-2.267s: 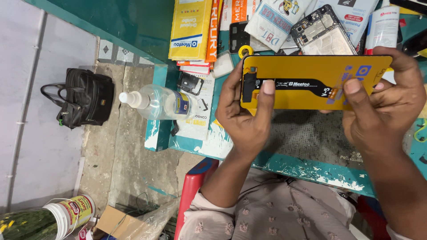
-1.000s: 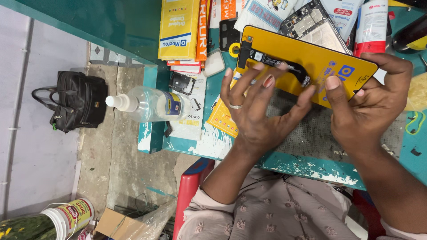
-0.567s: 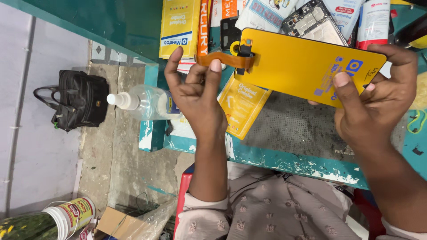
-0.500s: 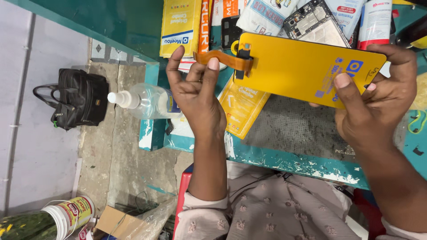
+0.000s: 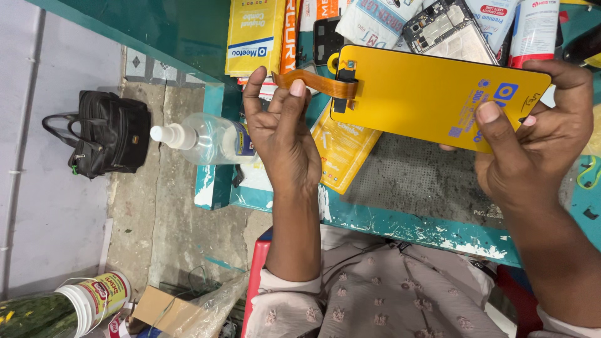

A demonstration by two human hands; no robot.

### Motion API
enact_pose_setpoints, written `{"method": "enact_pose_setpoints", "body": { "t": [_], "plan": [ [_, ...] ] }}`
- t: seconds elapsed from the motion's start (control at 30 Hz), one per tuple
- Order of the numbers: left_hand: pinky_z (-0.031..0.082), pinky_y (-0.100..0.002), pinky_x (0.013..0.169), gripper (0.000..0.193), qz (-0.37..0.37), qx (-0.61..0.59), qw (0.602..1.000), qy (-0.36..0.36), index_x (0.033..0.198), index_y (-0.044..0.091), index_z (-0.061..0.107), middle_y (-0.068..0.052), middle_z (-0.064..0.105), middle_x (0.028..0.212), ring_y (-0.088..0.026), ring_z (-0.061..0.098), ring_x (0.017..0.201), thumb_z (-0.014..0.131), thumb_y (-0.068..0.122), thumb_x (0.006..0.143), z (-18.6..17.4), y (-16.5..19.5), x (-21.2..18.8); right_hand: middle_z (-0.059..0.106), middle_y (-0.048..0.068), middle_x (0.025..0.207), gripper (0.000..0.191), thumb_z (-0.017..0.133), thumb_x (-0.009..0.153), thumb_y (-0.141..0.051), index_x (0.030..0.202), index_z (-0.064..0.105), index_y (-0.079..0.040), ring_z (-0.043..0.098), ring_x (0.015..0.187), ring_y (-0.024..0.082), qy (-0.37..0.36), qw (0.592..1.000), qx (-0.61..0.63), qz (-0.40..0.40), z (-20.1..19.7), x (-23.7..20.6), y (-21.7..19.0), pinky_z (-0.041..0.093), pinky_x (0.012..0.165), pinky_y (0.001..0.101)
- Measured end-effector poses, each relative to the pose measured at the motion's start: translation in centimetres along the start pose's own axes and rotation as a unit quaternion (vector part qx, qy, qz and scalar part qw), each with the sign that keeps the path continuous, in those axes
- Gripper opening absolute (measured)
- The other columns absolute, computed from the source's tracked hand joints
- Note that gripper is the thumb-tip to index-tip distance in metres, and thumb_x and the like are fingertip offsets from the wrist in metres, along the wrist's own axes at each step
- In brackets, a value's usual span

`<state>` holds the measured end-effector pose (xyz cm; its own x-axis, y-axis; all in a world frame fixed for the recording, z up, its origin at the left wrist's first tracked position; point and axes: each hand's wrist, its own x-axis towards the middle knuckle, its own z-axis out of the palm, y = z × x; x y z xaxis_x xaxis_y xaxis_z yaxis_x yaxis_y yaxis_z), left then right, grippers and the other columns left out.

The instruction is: The person peels the protective liner from a yellow replacement phone screen, presses a black flex-cable strip onto its back, and aligns the screen with the disassembled phone frame. They then hold the empty phone frame and apply liquid from a dark bottle onto it.

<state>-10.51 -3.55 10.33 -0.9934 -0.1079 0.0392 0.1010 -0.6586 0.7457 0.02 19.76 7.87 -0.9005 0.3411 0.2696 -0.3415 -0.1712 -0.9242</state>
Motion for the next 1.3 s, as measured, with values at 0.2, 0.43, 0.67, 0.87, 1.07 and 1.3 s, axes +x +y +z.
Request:
{"method": "enact_pose_setpoints", "body": {
  "t": [0.2, 0.43, 0.67, 0.87, 1.07, 1.3],
  "plan": [
    [0.053, -0.031, 0.1, 0.058, 0.01, -0.003, 1.0, -0.009, 0.149, 0.004, 0.04, -0.013, 0.064, 0.112, -0.017, 0.065, 0.106, 0.069, -0.007, 0.101, 0.1, 0.1, 0.2, 0.063, 0.022, 0.117, 0.04, 0.063, 0.117, 0.004, 0.142, 0.034, -0.004, 0.074, 0.098, 0.029, -0.005, 1.0, 0.028, 0.007, 0.0, 0.1, 0.0, 0.063, 0.075, 0.0438],
    [0.042, -0.034, 0.114, 0.074, 0.114, 0.108, 0.987, -0.034, 0.156, 0.007, 0.027, -0.018, 0.07, 0.129, -0.022, 0.064, 0.12, 0.072, 0.03, 0.102, 1.4, 0.3, -2.0, 0.06, 0.019, 0.118, 0.038, 0.065, 0.116, 0.002, 0.143, 0.038, -0.001, 0.072, 0.098, 0.028, 0.027, 0.996, 0.079, 0.029, 0.5, 0.4, -0.8, 0.063, 0.073, 0.0445],
    [0.041, -0.028, 0.112, 0.094, 0.307, 0.432, 0.839, -0.121, 0.159, 0.01, 0.024, -0.012, 0.068, 0.127, -0.015, 0.057, 0.12, 0.089, 0.006, 0.092, 2.5, -0.2, -4.8, 0.06, 0.019, 0.119, 0.036, 0.065, 0.117, 0.0, 0.142, 0.039, 0.0, 0.072, 0.097, 0.029, 0.026, 0.996, 0.079, 0.024, 0.7, 0.5, -0.8, 0.063, 0.071, 0.0438],
    [0.042, -0.026, 0.109, 0.084, 0.307, 0.442, 0.838, -0.09, 0.153, 0.008, 0.028, -0.011, 0.07, 0.123, -0.013, 0.058, 0.117, 0.087, 0.0, 0.094, 3.1, -0.3, -4.5, 0.061, 0.02, 0.122, 0.039, 0.062, 0.115, 0.002, 0.145, 0.037, -0.002, 0.073, 0.101, 0.03, 0.016, 0.997, 0.068, 0.014, 0.5, 0.3, -0.8, 0.062, 0.075, 0.0447],
    [0.044, -0.026, 0.106, 0.072, 0.266, 0.42, 0.865, -0.064, 0.15, 0.007, 0.032, -0.012, 0.073, 0.117, -0.012, 0.061, 0.115, 0.082, -0.002, 0.099, 2.9, -0.5, -4.5, 0.061, 0.021, 0.121, 0.037, 0.062, 0.117, 0.0, 0.144, 0.036, -0.003, 0.076, 0.103, 0.031, 0.007, 0.999, 0.048, 0.016, 0.4, 0.3, -0.7, 0.062, 0.075, 0.0443],
    [0.042, -0.026, 0.11, 0.068, 0.222, 0.365, 0.901, -0.072, 0.15, 0.006, 0.032, -0.012, 0.075, 0.111, -0.013, 0.064, 0.109, 0.078, -0.004, 0.102, 2.6, -0.3, -3.8, 0.061, 0.021, 0.118, 0.039, 0.063, 0.115, 0.003, 0.144, 0.037, -0.003, 0.072, 0.098, 0.03, 0.011, 0.997, 0.08, 0.018, 0.5, 0.2, -0.5, 0.062, 0.074, 0.0451]
  ]
}}
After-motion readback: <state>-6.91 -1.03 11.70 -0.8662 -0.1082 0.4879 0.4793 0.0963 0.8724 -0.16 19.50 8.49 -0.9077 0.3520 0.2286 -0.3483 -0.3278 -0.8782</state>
